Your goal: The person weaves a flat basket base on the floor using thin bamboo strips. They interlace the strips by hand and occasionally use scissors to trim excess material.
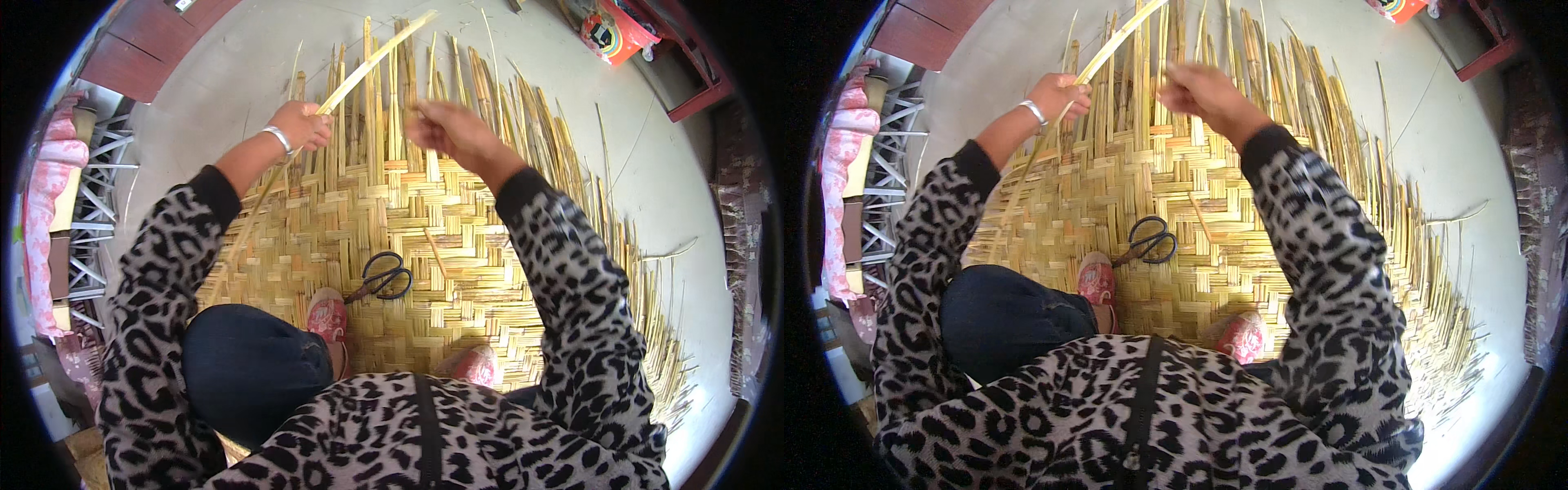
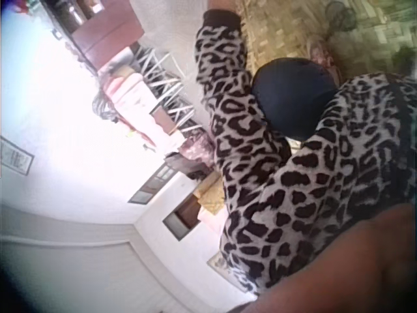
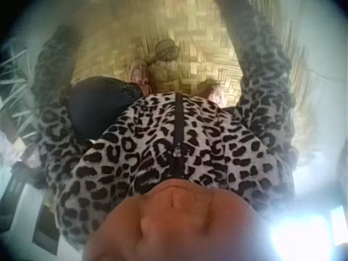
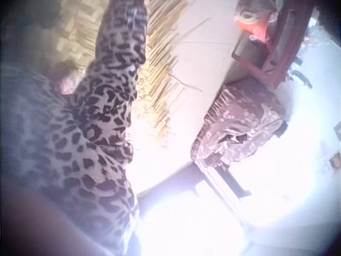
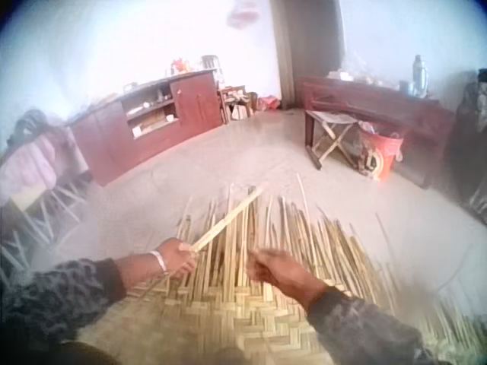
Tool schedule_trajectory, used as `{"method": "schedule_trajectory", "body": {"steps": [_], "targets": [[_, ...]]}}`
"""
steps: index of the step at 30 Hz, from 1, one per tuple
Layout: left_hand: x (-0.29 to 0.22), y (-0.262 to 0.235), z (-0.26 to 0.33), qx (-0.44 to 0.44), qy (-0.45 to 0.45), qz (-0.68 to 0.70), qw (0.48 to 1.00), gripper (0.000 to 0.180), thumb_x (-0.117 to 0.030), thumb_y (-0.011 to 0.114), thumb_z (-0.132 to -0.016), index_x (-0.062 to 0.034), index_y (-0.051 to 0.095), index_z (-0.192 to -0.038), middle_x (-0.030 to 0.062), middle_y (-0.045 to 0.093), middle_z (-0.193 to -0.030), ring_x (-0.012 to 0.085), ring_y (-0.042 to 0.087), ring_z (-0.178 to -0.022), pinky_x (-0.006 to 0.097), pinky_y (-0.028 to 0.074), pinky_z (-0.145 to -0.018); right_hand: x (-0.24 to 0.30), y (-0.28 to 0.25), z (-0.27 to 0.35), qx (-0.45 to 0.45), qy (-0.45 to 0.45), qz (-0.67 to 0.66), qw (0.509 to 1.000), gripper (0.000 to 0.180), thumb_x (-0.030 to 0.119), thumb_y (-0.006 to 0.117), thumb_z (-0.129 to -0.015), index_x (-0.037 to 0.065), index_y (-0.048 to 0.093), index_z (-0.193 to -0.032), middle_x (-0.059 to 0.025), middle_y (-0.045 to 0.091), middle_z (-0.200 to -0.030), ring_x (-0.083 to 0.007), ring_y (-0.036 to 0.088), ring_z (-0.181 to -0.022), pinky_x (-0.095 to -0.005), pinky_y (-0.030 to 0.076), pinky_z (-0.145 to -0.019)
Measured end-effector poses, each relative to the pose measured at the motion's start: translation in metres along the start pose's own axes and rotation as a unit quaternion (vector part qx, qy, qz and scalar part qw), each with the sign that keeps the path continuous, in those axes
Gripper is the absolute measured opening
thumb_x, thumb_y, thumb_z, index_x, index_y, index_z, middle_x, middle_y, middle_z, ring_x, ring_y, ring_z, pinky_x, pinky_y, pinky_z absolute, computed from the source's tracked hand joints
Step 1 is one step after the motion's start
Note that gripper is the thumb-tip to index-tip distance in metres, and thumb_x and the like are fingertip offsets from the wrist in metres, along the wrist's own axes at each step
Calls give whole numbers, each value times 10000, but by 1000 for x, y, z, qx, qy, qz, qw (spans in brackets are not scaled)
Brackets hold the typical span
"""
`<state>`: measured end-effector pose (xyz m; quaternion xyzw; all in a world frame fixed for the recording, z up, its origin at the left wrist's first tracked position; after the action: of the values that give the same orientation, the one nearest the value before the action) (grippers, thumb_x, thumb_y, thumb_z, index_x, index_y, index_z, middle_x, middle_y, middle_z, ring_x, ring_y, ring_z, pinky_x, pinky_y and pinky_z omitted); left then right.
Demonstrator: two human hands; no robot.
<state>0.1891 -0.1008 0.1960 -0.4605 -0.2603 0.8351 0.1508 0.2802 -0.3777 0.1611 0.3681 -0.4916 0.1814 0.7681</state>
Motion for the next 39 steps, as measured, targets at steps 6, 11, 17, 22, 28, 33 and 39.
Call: {"method": "schedule_trajectory", "body": {"steps": [6, 11, 17, 22, 28, 33, 39], "targets": [[95, 18, -111, -18, -52, 278, 959, 155, -120, 579, -930, -5, 620, -1024, 102, 650, -741, 209, 658, -642, 341, 525, -512, -58, -35, 57, -145, 157, 85, 973, 379, 295, 577, -971, -19, 550, -1181, -87, 657, -953, -154, 661, -858, -269, 551, -739], [136, 45, -159, -45, -90, 275, 956, 135, -155, 618, -889, -83, 649, -999, 67, 618, -699, 205, 606, -571, 366, 509, -492, -75, -18, 30, -105, 204, 127, 965, 373, 268, 572, -975, -30, 545, -1197, -101, 651, -1004, -154, 653, -880, -272, 534, -750], [155, 36, -174, -78, -113, 174, 975, 179, -209, 602, -921, -88, 650, -1044, 84, 654, -896, 224, 644, -779, 377, 542, -540, -104, 12, -81, -54, 81, 468, 878, 439, 245, 597, -925, -72, 559, -1226, -141, 660, -1030, -179, 656, -913, -301, 523, -781], [167, 35, -170, -29, -154, 410, 898, 139, -204, 557, -946, -151, 605, -1066, 47, 648, -943, 185, 630, -803, 384, 544, -640, -124, 14, -140, -123, 107, 494, 854, 468, 159, 694, -837, -82, 568, -1218, -135, 698, -889, -188, 676, -752, -307, 535, -653], [164, 33, -157, -29, -118, 387, 914, 162, -215, 570, -952, -94, 592, -1057, 30, 642, -926, 158, 613, -802, 334, 551, -721, -127, 8, -134, -106, 153, 424, 886, 202, 169, 723, -837, 3, 640, -917, -44, 618, -762, -131, 558, -646, -292, 461, -564], [159, 30, -151, -30, -100, 364, 926, 221, -233, 539, -963, -63, 592, -1093, 59, 654, -952, 180, 630, -819, 342, 563, -739, -126, 9, -129, -109, 93, 540, 830, 236, 231, 740, -805, 32, 651, -894, -52, 611, -729, -157, 560, -642, -311, 476, -606], [159, 19, -149, -97, -91, 421, 897, 261, -161, 514, -962, -9, 532, -1174, 168, 679, -1032, 239, 681, -847, 354, 581, -669, -137, 10, -131, -117, -17, 568, 814, 295, 254, 743, -796, 36, 675, -982, -65, 654, -758, -156, 604, -655, -303, 502, -640]]}}
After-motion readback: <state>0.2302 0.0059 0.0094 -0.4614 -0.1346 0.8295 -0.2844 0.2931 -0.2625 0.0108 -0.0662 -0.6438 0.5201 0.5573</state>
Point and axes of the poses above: each hand's wrist, its own z-axis away from the middle knuckle, its own y-axis out of the palm, x = y × z, the point moved 1 cm from there along -z, towards the middle knuckle
